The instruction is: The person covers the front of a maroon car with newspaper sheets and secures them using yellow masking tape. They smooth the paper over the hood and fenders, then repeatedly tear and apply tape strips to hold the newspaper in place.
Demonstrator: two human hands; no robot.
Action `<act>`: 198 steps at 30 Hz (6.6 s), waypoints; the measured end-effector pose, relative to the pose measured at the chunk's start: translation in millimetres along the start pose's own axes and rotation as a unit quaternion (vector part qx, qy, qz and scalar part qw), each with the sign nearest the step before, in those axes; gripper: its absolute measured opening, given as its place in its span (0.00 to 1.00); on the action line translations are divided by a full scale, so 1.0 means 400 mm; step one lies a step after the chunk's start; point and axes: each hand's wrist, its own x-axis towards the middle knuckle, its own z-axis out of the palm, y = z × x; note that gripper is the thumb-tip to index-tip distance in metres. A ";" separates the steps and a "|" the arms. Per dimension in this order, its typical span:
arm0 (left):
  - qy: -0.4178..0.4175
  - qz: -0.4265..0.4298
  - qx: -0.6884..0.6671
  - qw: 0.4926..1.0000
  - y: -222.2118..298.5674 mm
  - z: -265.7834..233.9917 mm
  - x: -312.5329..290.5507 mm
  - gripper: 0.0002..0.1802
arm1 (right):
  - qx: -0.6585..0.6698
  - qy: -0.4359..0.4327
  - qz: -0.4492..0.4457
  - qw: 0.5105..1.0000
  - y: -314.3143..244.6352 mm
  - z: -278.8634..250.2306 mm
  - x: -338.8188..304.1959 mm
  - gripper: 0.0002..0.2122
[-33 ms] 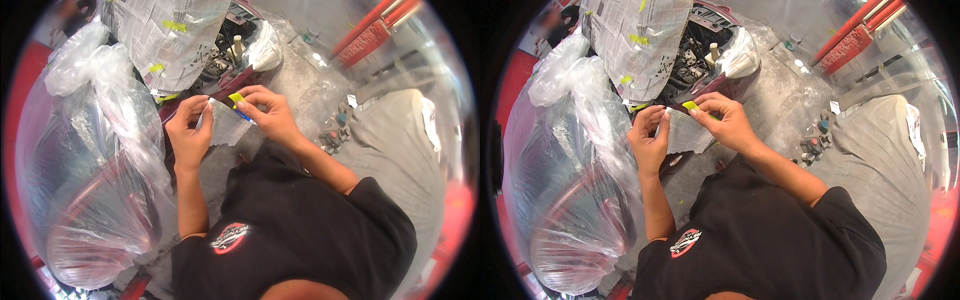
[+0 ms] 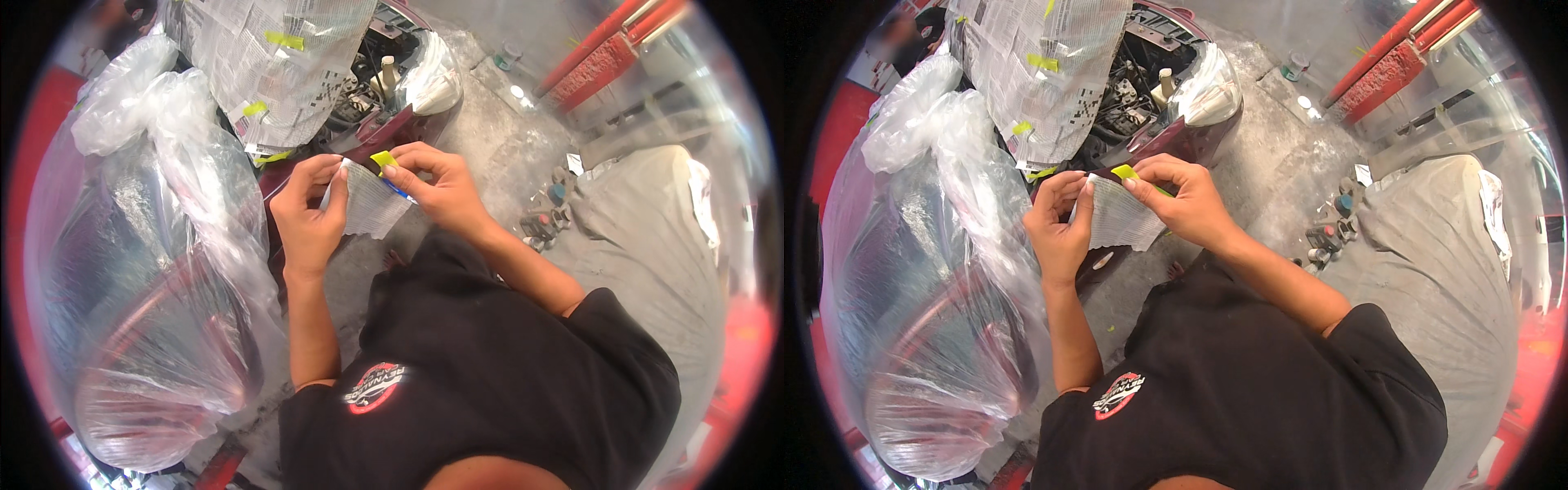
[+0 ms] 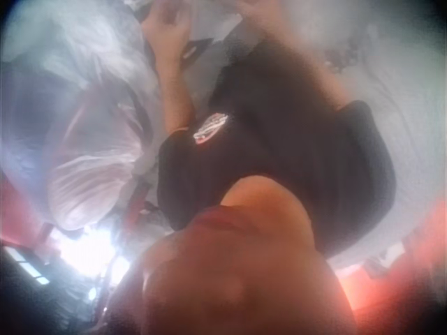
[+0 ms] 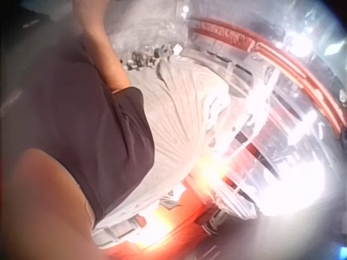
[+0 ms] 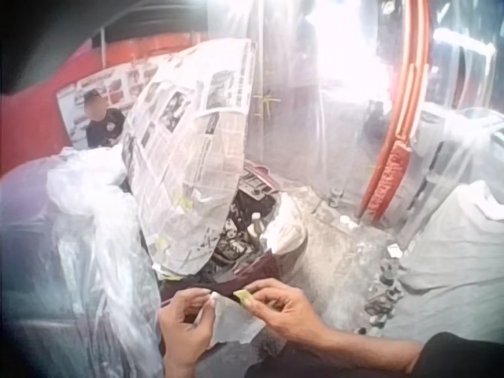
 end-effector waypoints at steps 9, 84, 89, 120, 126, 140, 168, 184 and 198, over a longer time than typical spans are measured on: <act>-0.024 0.019 0.025 0.999 -0.044 -0.036 0.004 0.08 | -0.033 -0.053 0.076 0.995 -0.013 0.043 0.011 0.12; -0.070 -0.089 -0.086 0.990 -0.057 -0.051 -0.050 0.22 | 0.082 -0.042 0.201 0.975 0.040 0.096 -0.011 0.14; -0.098 -0.101 -0.079 0.987 -0.056 -0.058 -0.049 0.24 | 0.069 -0.040 0.203 0.976 0.051 0.101 -0.010 0.14; -0.124 -0.108 -0.084 0.983 -0.061 -0.038 -0.053 0.24 | 0.056 -0.043 0.176 0.982 0.067 0.068 -0.026 0.13; -0.129 -0.104 -0.085 0.982 -0.063 -0.044 -0.055 0.24 | 0.046 -0.052 0.184 0.980 0.072 0.067 -0.025 0.13; -0.144 -0.140 -0.116 0.973 -0.066 -0.057 -0.034 0.27 | 0.021 -0.067 0.148 0.986 0.073 0.074 -0.017 0.14; -0.082 0.059 0.195 0.976 0.008 -0.140 0.084 0.18 | -0.150 -0.065 -0.083 0.983 -0.031 0.089 0.004 0.25; -0.016 0.284 0.356 0.890 0.108 -0.223 0.152 0.15 | -0.112 -0.118 -0.061 0.985 -0.110 0.088 0.039 0.19; -0.007 0.404 0.396 0.825 0.213 -0.278 0.201 0.16 | 0.140 -0.211 0.121 0.960 -0.150 0.099 0.093 0.18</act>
